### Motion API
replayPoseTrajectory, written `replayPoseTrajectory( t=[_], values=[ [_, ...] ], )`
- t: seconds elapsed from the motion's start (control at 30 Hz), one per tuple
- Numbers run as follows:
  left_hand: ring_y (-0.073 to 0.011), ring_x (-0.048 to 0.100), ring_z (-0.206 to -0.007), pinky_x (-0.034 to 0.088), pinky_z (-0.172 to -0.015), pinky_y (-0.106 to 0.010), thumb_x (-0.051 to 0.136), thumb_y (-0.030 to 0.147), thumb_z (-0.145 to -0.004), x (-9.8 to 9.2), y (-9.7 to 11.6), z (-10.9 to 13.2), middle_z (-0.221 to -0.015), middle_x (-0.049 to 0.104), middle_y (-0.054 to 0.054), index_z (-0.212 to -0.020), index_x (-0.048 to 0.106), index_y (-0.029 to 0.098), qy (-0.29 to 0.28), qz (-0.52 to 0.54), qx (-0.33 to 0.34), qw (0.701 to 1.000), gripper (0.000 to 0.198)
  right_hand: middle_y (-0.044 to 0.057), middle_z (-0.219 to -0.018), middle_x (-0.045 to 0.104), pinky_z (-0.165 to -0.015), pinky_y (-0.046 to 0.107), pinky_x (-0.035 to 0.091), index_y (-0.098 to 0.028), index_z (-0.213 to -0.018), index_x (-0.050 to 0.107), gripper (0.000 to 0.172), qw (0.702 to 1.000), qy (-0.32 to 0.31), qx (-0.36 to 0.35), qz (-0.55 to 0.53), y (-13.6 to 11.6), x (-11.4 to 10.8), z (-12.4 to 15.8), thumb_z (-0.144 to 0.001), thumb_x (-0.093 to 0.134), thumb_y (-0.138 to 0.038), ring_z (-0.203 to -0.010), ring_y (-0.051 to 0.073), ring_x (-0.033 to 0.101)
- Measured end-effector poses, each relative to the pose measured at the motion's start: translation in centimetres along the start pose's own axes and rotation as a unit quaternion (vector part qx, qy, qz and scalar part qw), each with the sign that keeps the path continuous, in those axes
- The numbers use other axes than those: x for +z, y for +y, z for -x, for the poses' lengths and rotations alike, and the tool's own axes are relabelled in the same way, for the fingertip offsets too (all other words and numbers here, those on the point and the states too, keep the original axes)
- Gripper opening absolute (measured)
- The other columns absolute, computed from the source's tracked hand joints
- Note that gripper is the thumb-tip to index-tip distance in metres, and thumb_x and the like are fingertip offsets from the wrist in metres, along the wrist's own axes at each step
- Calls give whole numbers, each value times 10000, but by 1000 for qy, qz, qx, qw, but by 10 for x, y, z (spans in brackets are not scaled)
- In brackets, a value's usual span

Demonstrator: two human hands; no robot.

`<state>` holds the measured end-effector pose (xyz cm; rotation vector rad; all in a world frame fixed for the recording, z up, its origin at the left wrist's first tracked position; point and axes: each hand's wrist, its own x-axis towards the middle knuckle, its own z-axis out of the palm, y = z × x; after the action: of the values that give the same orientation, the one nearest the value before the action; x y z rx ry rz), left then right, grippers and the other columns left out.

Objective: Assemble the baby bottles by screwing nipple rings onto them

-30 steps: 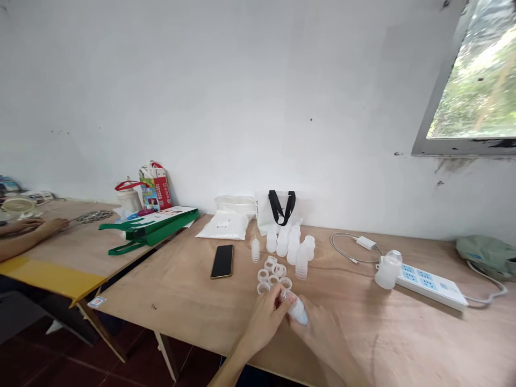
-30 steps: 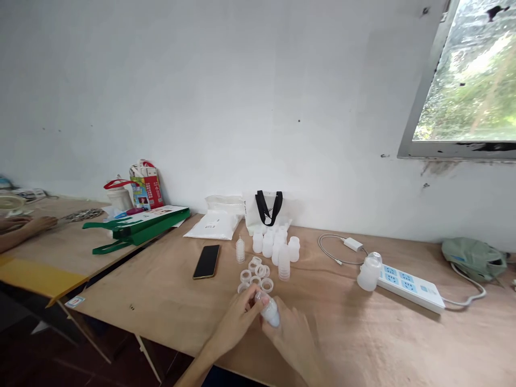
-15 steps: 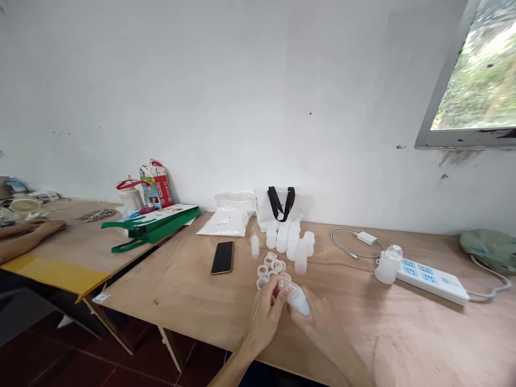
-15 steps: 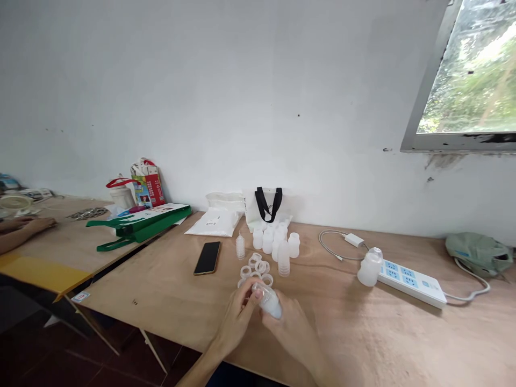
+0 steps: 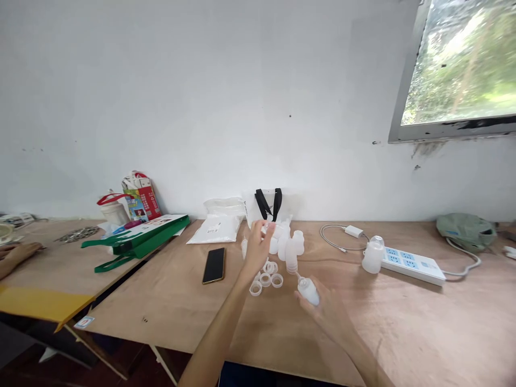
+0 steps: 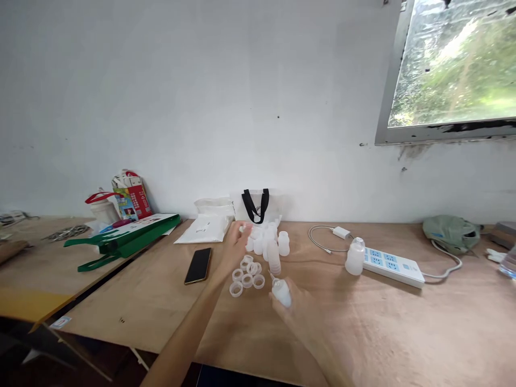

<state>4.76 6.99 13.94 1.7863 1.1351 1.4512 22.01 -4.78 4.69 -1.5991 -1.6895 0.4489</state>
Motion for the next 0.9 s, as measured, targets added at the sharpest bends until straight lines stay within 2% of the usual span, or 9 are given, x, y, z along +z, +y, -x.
replayPoseTrajectory(
  t=[0.07, 0.13, 0.23, 0.4, 0.5, 0.6, 0.77, 0.9],
  values=[
    [-176, 637, -910, 505, -800, -277, 455, 496, -1041, 11, 0, -20, -1093, 657, -53, -1058, 595, 217, -87, -107, 31, 990, 313, 25, -797, 730, -655, 303, 415, -244, -904, 598, 272, 1000, 22, 6, -11, 4, -8, -3, -927, 544, -509, -753, 240, 686],
    [-209, 650, -1043, 493, -907, -319, 420, 426, -1064, 24, -5, -30, -1197, 663, -67, -1133, 575, 217, -159, -197, 43, 967, 269, 31, -802, 732, -653, 303, 419, -242, -904, 602, 296, 999, 39, 7, -23, 6, -16, -6, -922, 542, -532, -757, 242, 685],
    [-240, 641, -1145, 472, -982, -363, 359, 350, -1085, 40, -14, -29, -1258, 661, -77, -1176, 572, 218, -205, -293, 54, 932, 267, 32, -746, 704, -633, 308, 406, -240, -832, 580, 327, 997, 73, 2, -20, 8, -27, -9, -900, 538, -557, -701, 238, 651],
    [-248, 641, -1157, 476, -1002, -380, 354, 293, -1085, 47, -20, -16, -1269, 648, -100, -1176, 599, 199, -222, -330, 53, 916, 278, 23, -696, 668, -613, 308, 384, -245, -799, 566, 363, 994, 106, 4, -20, 12, -33, -11, -888, 530, -595, -643, 228, 604],
    [-245, 632, -1194, 485, -996, -368, 372, 285, -1081, 46, -19, -13, -1330, 632, -96, -1265, 560, 206, -220, -331, 64, 916, 274, 30, -737, 687, -626, 310, 378, -241, -839, 591, 352, 995, 99, 10, -24, 11, -33, -12, -887, 540, -586, -678, 239, 619],
    [-275, 652, -1165, 500, -961, -381, 457, 293, -1050, 45, -18, -13, -1341, 639, -105, -1276, 549, 197, -226, -333, 70, 913, 262, 30, -779, 700, -659, 312, 384, -239, -878, 599, 333, 996, 79, 23, -34, 8, -32, -13, -899, 535, -565, -730, 246, 634],
    [-332, 663, -1145, 494, -935, -413, 516, 302, -1022, 44, -21, -11, -1317, 658, -162, -1370, 507, 157, -222, -276, 97, 930, 376, 34, -812, 715, -668, 308, 371, -233, -867, 587, 325, 998, 46, 37, -17, 10, -27, -14, -904, 538, -553, -755, 248, 633],
    [-321, 678, -1088, 497, -907, -404, 487, 336, -1037, 49, -26, -10, -1235, 695, -159, -1351, 528, 150, -218, -256, 100, 937, 367, 22, -781, 694, -661, 303, 379, -229, -833, 580, 359, 998, 40, 34, -34, 13, -26, -15, -910, 533, -576, -723, 229, 622]
  ],
)
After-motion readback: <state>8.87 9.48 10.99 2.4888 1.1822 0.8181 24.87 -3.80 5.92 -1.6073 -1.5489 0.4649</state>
